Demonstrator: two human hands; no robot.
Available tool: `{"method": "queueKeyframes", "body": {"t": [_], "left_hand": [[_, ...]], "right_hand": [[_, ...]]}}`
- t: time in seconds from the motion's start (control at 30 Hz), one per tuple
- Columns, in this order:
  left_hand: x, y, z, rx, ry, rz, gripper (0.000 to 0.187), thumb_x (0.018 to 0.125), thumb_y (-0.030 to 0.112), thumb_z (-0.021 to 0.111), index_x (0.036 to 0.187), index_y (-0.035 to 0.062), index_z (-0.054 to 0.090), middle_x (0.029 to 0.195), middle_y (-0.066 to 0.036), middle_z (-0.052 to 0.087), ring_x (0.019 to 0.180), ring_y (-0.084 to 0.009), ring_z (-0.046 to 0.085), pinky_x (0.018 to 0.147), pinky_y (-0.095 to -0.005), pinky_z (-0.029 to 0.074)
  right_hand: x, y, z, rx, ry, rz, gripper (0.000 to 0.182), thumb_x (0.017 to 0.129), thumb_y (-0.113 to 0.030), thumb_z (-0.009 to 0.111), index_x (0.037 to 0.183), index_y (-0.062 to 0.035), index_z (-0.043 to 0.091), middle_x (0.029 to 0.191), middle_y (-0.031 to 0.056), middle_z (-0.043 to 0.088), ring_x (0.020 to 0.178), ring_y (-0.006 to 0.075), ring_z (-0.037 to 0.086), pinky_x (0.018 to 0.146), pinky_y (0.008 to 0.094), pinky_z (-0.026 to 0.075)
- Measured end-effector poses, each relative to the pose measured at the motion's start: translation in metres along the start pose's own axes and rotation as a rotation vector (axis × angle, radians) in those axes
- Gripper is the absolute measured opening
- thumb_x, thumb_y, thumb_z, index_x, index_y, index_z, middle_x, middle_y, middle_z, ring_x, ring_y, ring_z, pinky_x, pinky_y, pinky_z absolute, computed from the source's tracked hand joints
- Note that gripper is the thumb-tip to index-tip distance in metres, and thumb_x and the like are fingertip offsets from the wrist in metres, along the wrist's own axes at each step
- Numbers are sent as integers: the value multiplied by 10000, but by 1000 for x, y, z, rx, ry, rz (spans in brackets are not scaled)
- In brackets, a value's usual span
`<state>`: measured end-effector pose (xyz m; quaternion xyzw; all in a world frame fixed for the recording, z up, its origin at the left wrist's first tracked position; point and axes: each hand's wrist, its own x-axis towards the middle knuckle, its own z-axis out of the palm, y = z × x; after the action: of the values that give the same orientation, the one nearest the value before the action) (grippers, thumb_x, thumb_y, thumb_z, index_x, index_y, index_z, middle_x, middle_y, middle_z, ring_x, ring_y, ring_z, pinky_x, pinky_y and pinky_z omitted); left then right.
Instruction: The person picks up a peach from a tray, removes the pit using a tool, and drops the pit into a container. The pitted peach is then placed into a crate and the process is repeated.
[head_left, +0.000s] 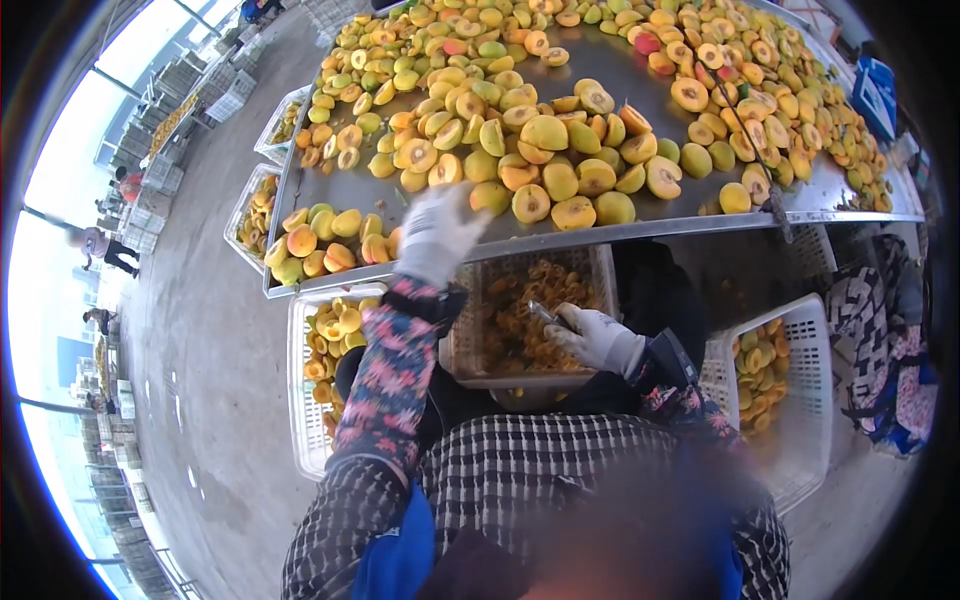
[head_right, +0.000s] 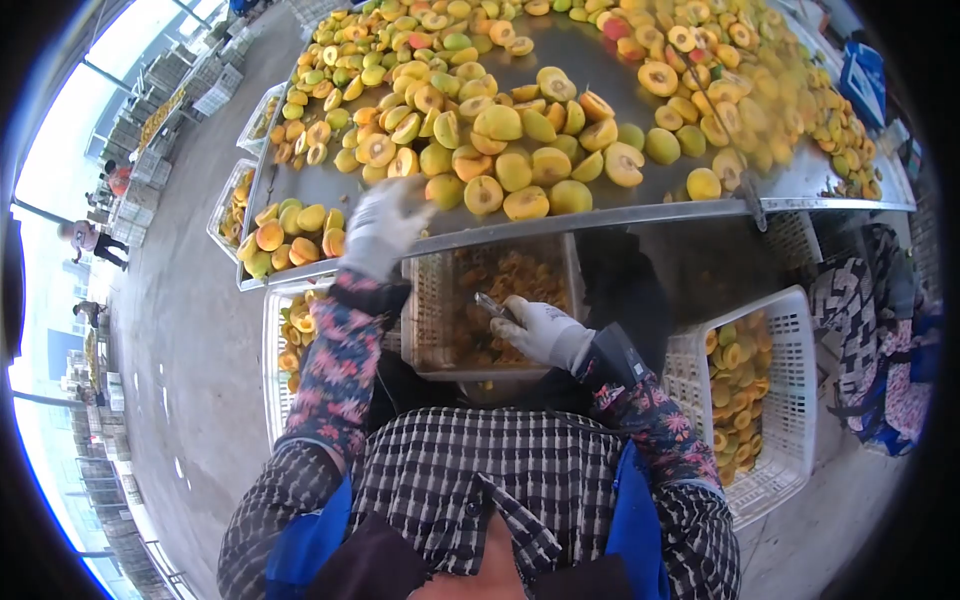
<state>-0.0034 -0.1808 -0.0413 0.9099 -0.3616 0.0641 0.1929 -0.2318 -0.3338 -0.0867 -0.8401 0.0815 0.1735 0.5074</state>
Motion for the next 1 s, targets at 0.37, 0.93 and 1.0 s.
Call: {"method": "queueKeyframes", "body": {"t": [0.37,0.93,1.0], "left_hand": [[21,39,59,-597,-123,-286,423,844,231,627,1192,42,479,1083,-144,600,951,-268,628,816,-392,530],[-46,77,30,-1893,64,-454,424,1048,402,347,1224,33,462,1196,-167,603,1049,-262,618,924,-382,513],[-48,79,28,-1774,87,-395,419,1050,393,348,1226,29,459,1189,-158,607,1031,-242,624,906,-362,519]], "right_hand": [[4,16,8,438,251,-128,301,951,-265,567,1058,14,529,868,165,619,794,280,575,753,377,458],[22,-61,-2,-212,659,-315,341,915,-177,573,1186,-15,443,781,246,627,736,448,613,620,502,480],[21,-63,-2,-275,650,-277,352,904,-174,583,1186,-16,445,767,230,633,725,435,622,619,492,487]]}}
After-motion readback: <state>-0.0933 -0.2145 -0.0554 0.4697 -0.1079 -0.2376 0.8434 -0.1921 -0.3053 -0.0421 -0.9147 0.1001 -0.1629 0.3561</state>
